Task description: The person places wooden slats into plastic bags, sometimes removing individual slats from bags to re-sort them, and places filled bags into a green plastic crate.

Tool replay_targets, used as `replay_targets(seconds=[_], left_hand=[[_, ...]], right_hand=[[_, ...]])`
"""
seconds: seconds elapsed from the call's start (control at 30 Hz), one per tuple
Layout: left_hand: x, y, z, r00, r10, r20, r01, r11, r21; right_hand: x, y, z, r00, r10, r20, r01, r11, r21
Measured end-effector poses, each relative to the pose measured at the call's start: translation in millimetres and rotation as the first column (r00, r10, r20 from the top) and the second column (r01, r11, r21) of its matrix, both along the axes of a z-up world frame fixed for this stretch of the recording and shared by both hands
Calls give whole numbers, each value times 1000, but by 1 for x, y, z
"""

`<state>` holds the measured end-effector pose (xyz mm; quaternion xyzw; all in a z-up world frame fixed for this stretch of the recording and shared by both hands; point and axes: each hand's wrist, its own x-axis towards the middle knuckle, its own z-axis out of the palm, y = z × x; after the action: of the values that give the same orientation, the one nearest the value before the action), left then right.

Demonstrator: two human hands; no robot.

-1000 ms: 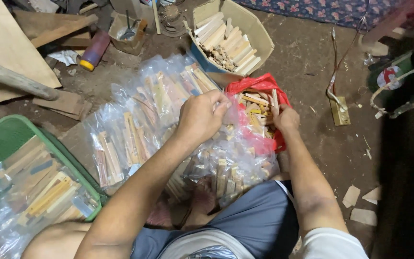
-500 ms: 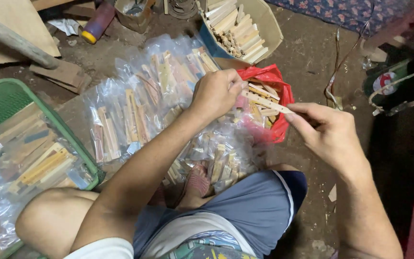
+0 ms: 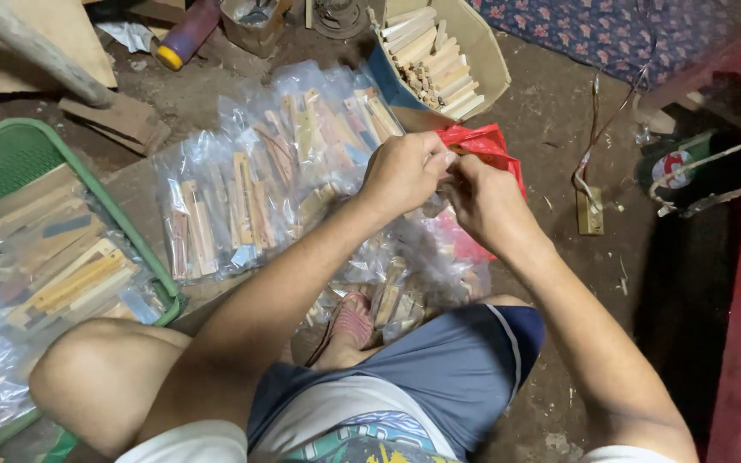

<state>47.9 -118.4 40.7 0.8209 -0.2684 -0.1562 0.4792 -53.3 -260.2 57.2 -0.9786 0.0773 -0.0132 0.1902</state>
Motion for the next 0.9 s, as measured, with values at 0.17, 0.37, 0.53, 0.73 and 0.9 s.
replay_targets(seconds=[0.17, 0.37, 0.53, 0.73, 0.9], left_hand=[[-2, 5, -4, 1000, -21, -14, 21, 999, -26], [-6, -7, -26, 1000, 15, 19, -14, 999, -43], [-2, 4, -16, 996, 78, -40, -81, 992, -100], [16, 32, -36, 987, -131, -95, 87, 925, -369], [23, 69, -40, 884, -460, -80, 422, 861, -285]], right_hand=[[-7, -9, -45, 989, -117, 87, 119, 993, -11], [-2, 12, -15, 963, 155, 218, -176, 981, 78], [-14, 17, -14, 970, 109, 217, -181, 920, 346], [0, -8, 0, 890, 178, 420, -330, 886, 325], [-12, -35, 36, 876, 226, 426, -432, 760, 485]])
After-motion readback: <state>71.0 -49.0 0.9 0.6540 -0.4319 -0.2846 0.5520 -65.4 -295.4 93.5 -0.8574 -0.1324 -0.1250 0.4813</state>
